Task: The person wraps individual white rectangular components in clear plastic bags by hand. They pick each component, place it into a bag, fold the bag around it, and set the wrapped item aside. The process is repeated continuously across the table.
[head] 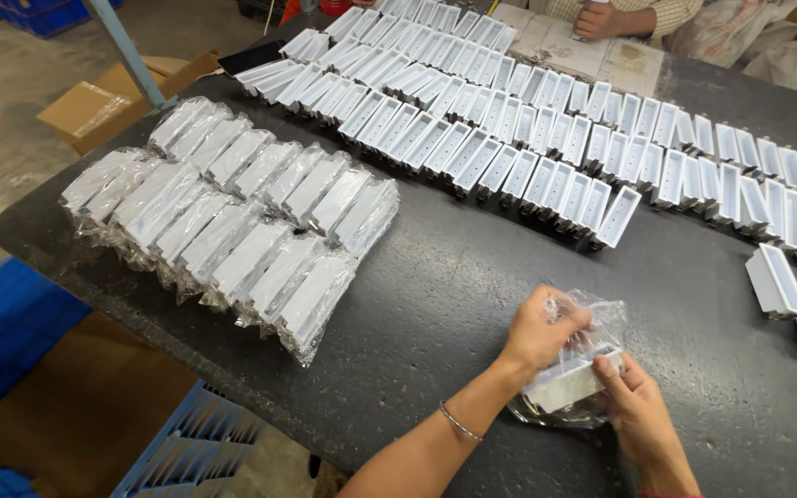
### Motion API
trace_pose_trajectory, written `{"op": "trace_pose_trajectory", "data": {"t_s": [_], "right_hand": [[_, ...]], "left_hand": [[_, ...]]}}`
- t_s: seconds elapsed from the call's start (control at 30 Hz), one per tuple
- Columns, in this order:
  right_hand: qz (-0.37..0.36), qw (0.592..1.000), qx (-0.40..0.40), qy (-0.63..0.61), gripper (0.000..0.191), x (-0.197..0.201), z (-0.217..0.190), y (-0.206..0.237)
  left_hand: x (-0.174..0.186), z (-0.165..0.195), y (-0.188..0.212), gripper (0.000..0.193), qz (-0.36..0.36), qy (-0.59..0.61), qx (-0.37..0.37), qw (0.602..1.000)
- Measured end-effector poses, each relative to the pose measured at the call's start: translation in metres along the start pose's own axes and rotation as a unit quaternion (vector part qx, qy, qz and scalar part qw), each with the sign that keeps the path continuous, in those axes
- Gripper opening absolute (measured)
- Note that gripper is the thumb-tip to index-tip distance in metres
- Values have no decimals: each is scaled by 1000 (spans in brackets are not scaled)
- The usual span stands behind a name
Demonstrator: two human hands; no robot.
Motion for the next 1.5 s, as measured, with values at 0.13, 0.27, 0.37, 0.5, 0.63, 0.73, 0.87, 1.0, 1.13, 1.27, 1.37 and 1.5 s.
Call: {"op": "trace_pose_trajectory", "data": {"t_s": [0.13, 0.27, 0.37, 0.5, 0.63, 0.73, 0.87, 1.0, 1.13, 1.27, 1.37, 1.5], "right_hand": [[-16, 1000, -16, -5, 29, 8, -1, 3], [-48, 998, -30, 1, 33, 5, -10, 14], [-29, 999, -34, 21, 36, 4, -19, 22], [-76, 997, -11, -21, 35, 0, -28, 34], [-162, 986, -29, -39, 38, -14, -27, 45], [-174, 982, -64, -29, 44, -24, -26, 47], [-183, 979, -81, -28, 50, -30, -29, 49], [-182, 981, -57, 47, 47, -28, -31, 48], [-177, 976, -54, 117, 40, -31, -24, 45], [-170, 975, -60, 133, 35, -27, -22, 45], [-162, 978, -52, 121, 35, -15, -26, 45], [-120, 991, -16, 56, 34, 6, -35, 44]], "left_hand": [[21, 35, -10, 37, 34, -195, -63, 978], [45, 43, -16, 39, 85, -203, -33, 975], [68, 46, -24, 38, 157, -158, -44, 974], [64, 41, -38, 37, 32, -63, -24, 997], [15, 32, -16, 65, -260, -24, 28, 965], [-8, 27, 0, 67, -332, -24, 61, 941], [-11, 34, -1, 55, -354, -31, 50, 933], [2, 33, -2, 56, -350, -63, 89, 930], [-6, 28, 6, 40, -406, -134, 42, 903], [22, 3, -4, 13, -228, -227, 173, 931], [38, 16, -20, 10, -191, -179, 95, 961], [80, 35, -39, 19, -20, -224, 73, 972]]}}
Point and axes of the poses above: each hand's wrist, its own y-axis away from the middle knuckle, its own x-axis out of the back of the hand, z = x × y, the point moved 7 cm from there along -y, towards the middle knuckle, and after that the axes turned 12 degrees about -x, right-handed, at the moved point
